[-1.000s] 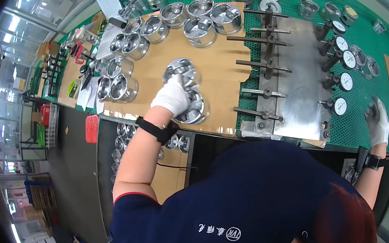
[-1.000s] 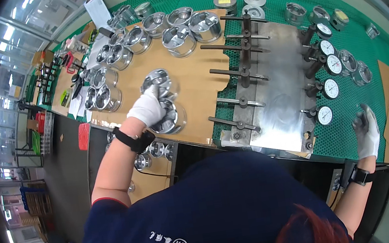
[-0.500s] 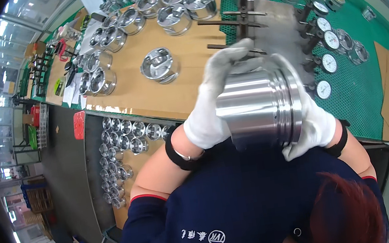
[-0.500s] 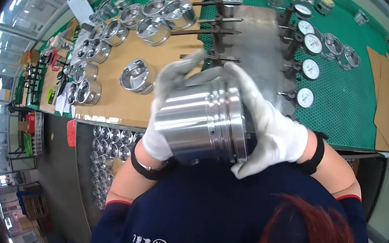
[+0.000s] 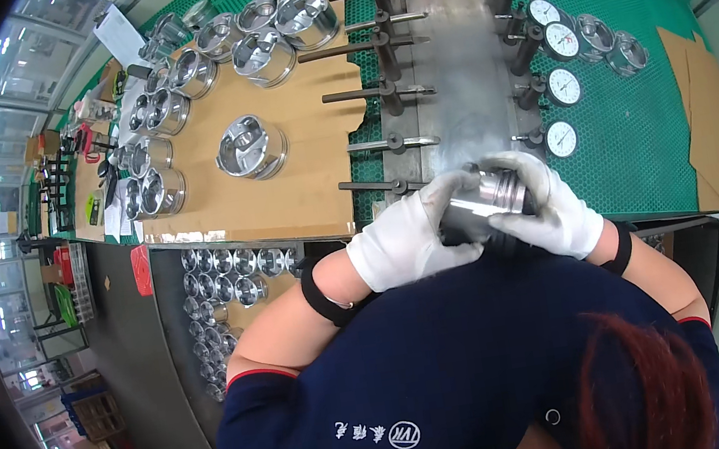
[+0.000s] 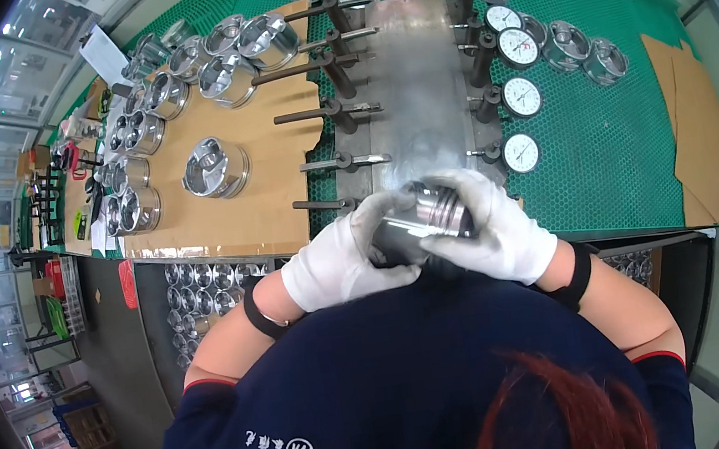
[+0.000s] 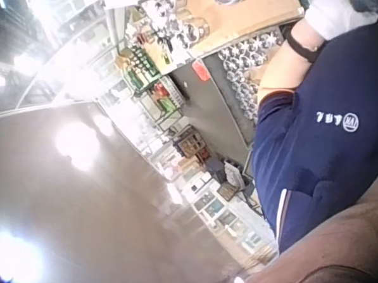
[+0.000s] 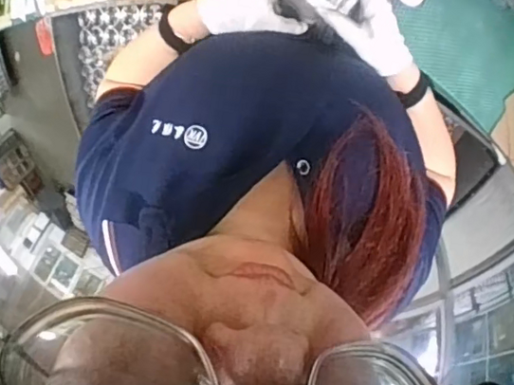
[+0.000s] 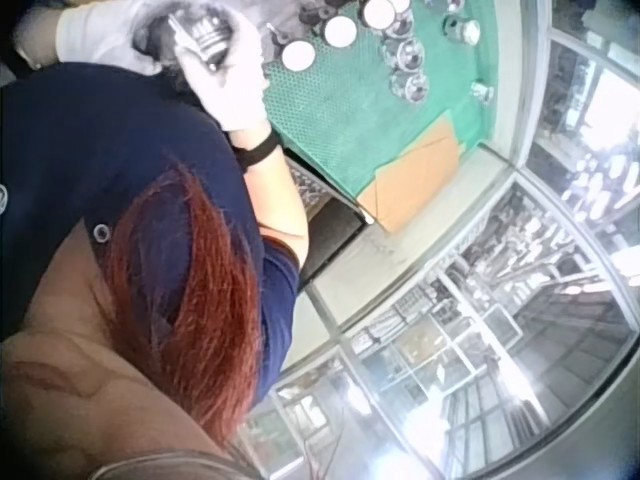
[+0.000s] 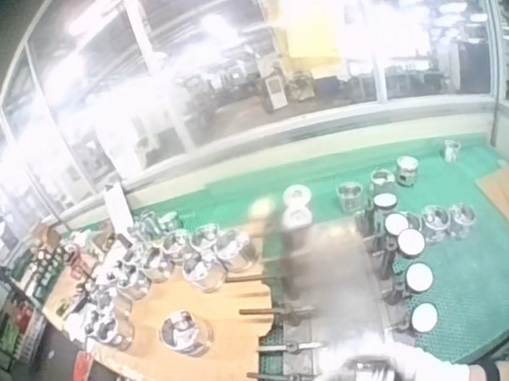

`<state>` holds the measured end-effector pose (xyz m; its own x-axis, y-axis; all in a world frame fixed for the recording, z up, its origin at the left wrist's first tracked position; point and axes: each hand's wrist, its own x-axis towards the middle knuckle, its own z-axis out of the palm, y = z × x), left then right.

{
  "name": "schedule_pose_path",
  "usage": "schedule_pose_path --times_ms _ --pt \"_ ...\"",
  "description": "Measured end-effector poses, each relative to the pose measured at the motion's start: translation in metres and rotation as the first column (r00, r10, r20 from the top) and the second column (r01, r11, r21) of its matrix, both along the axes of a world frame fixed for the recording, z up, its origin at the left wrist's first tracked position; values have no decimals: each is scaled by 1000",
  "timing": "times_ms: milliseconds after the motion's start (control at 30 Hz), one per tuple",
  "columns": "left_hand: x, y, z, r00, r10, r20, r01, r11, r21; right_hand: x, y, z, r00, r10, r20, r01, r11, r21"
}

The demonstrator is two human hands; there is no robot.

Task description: The person picks up shiny metal cylindrical parts from a cardboard sheet and places them onto a green workbench. They use a dial indicator to measure the parts, adjusting the tool and rotating the parts to check dimensions. The person continues to handle and arrange the metal parts on the workbench.

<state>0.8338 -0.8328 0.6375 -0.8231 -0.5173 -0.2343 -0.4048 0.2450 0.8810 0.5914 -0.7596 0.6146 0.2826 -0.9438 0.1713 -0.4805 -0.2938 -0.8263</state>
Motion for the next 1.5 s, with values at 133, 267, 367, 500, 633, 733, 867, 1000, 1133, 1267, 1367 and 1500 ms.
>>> schedule_pose_path --times_ms 133,267,367,500,633,733,867,1000,1133,1267,1367,1500 --pt "-8 0 -13 998 15 -61 -35 943 -330 0 20 -15 929 -120 349 -7 939 343" --pt "-12 -10 -12 995 39 -95 -81 868 -490 2 5 11 984 -127 -126 121 991 -52" --pt "-12 -20 -17 992 46 -119 -109 792 -601 4 -8 29 949 -171 -267 126 976 -175" --pt "-17 -28 -25 995 77 -68 -103 720 -686 14 -26 47 887 -204 -415 158 977 -143" --pt "-20 -44 -33 999 28 -44 -51 678 -733 13 -35 19 903 -233 -362 178 968 -179" --pt "-20 -42 -39 997 77 -6 -66 808 -585 10 -32 5 903 -300 -306 211 933 -290" --pt "-23 -47 -40 981 17 -193 -154 676 -720 -2 -14 3 942 -316 -111 304 946 -111" --pt "-30 -44 -27 996 -60 -60 -2 687 -726 -16 14 -16 836 -458 302 169 739 653" --pt "-38 -37 -46 985 3 -170 -125 690 -713 -4 17 -23 779 -496 384 53 662 748" --pt "-44 -36 -53 989 22 -149 -128 640 -758 -2 19 -24 819 -444 363 62 698 713" --pt "-52 -34 -42 990 -20 -141 -98 622 -777 -2 22 -28 829 -420 369 53 716 696" --pt "-51 -28 -45 982 -171 -81 13 487 -873 -5 23 -34 844 -388 370 43 737 674"
